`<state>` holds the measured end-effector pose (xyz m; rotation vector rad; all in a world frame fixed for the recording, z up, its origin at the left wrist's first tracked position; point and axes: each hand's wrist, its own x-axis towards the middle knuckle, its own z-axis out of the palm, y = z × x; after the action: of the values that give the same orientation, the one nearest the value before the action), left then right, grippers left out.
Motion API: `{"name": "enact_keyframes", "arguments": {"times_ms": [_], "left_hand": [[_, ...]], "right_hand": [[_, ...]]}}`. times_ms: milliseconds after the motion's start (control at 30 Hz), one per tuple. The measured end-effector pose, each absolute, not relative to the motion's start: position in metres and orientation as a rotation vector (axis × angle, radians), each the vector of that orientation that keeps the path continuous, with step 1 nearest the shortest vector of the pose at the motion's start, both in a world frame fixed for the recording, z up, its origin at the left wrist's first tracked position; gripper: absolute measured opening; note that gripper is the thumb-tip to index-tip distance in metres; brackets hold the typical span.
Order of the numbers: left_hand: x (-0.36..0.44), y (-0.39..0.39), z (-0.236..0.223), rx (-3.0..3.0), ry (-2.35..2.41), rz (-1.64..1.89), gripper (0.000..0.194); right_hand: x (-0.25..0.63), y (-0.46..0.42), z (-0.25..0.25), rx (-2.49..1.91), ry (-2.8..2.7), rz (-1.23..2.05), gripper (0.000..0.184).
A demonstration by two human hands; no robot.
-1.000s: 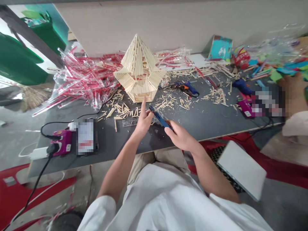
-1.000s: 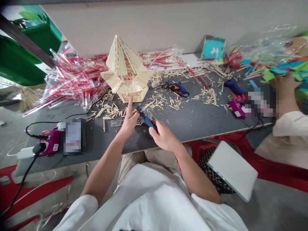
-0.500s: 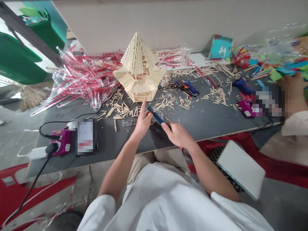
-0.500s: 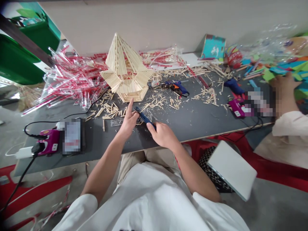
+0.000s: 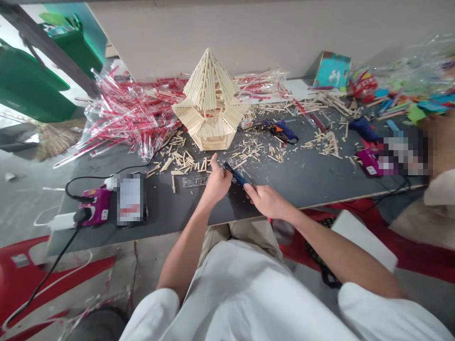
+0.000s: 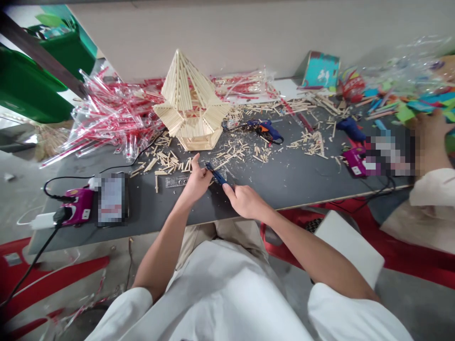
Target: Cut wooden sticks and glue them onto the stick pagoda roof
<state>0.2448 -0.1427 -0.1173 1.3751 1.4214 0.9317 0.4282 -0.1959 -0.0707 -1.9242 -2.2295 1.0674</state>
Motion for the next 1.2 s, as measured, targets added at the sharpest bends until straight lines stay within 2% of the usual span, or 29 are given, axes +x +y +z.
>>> {"name": "enact_keyframes", "arguments": {"times_ms": [267,433,800,867,1067,1200], "left_hand": [[0.25,-0.175,-0.093,1.801,1.622,0.724,0.075],[0.257,-0.199,-0.094,1.812,1.749,0.662,0.068],[0.262,-0.23,-0.098,1.732,1.842,0.728,0.054],[0.263,-0.231,-0.102,1.689,1.844,0.732,0.046],[0.264,-0.226,-0.109,1.587,1.886,0.741,0.005],[0.262,-0.216,-0.104,1.565,1.888,0.719,0.006]], "right_hand": [[0.43,-0.21,-0.065,-1.865,-2.11,1.285,0.075],[0.434,-0.214,-0.061,-1.848,-2.166,1.35,0.075],[0.436,-0.225,-0.054,-1.865,-2.394,1.175,0.08],[0.437,-0.227,-0.055,-1.879,-2.422,1.115,0.079],[0.437,-0.225,-0.063,-1.905,-2.469,1.0,0.077],[0.445,-0.208,-0.065,-1.837,-2.522,0.986,0.069]]}}
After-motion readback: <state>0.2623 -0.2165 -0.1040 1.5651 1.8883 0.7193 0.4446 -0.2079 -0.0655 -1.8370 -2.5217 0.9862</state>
